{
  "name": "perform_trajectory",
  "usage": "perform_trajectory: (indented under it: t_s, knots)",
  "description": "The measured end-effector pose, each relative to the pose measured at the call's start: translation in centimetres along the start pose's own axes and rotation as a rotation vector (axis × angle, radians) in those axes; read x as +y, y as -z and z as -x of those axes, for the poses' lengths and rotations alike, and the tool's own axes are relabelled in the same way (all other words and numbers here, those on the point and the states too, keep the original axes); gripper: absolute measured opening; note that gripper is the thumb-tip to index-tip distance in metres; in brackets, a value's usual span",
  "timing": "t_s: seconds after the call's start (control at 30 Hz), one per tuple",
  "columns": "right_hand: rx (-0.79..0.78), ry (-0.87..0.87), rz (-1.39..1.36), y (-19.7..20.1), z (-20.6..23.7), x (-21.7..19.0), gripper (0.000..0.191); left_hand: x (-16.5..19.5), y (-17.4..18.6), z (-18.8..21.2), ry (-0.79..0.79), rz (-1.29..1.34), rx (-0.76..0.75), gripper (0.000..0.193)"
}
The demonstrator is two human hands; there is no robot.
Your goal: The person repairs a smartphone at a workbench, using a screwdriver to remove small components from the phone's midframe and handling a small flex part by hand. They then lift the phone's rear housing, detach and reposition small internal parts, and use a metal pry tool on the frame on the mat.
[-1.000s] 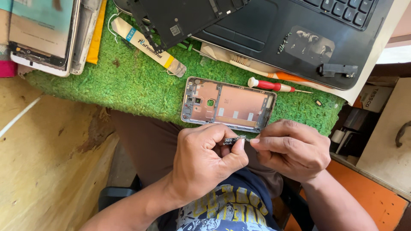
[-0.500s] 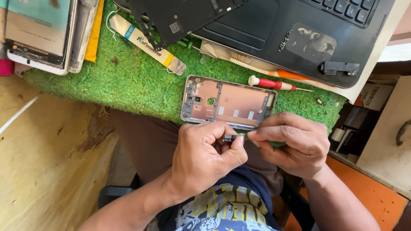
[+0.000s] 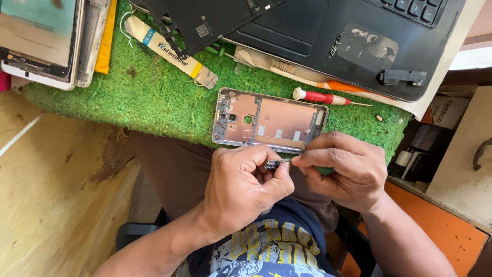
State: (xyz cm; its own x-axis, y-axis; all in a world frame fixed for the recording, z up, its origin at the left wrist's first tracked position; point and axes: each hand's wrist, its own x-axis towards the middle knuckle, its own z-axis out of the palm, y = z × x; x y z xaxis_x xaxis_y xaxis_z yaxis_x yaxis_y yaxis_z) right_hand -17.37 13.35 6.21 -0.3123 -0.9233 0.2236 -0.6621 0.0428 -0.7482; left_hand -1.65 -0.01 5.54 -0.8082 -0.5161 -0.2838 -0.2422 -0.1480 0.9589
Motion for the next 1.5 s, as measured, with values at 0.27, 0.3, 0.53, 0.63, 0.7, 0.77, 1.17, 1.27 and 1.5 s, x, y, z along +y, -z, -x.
perform_trajectory:
  t_s: [0.27,0.3,0.53,0.63,0.7,0.77,1.17,1.27,1.5]
  knots:
    - [0.030,0.012,0.040,-0.16,-0.02,-0.06,0.024,0.10,-0.01,0.07,0.032,0.071,-0.016,0.019]
    - [0.023,0.019,0.040,-0.13,0.00,-0.03,0.023,0.11,0.00,0.09,0.044,0.079,-0.016,0.019]
    - [0.029,0.065,0.020,-0.15,0.20,0.19,0.018,0.03,-0.02,0.11,0.036,0.050,-0.014,0.019]
    - [0.033,0.081,0.014,-0.10,0.29,0.34,0.018,-0.02,-0.09,0.07,0.012,0.043,-0.009,0.019]
    - [0.040,0.085,0.017,-0.16,0.34,0.36,0.017,-0.03,-0.01,0.08,0.007,0.039,-0.013,0.020]
    - [0.049,0.092,0.023,-0.17,0.38,0.39,0.018,-0.06,-0.06,0.04,-0.025,0.009,-0.001,0.020]
    - [0.034,0.095,-0.018,0.05,0.28,0.35,0.018,0.17,0.13,0.02,-0.084,-0.042,0.012,0.019]
    - [0.024,0.103,-0.012,-0.02,0.21,0.37,0.018,0.20,0.22,0.00,-0.082,-0.044,0.008,0.018]
    - [0.018,0.079,-0.011,0.02,0.26,0.33,0.019,0.20,0.30,0.03,-0.058,-0.031,-0.011,0.017]
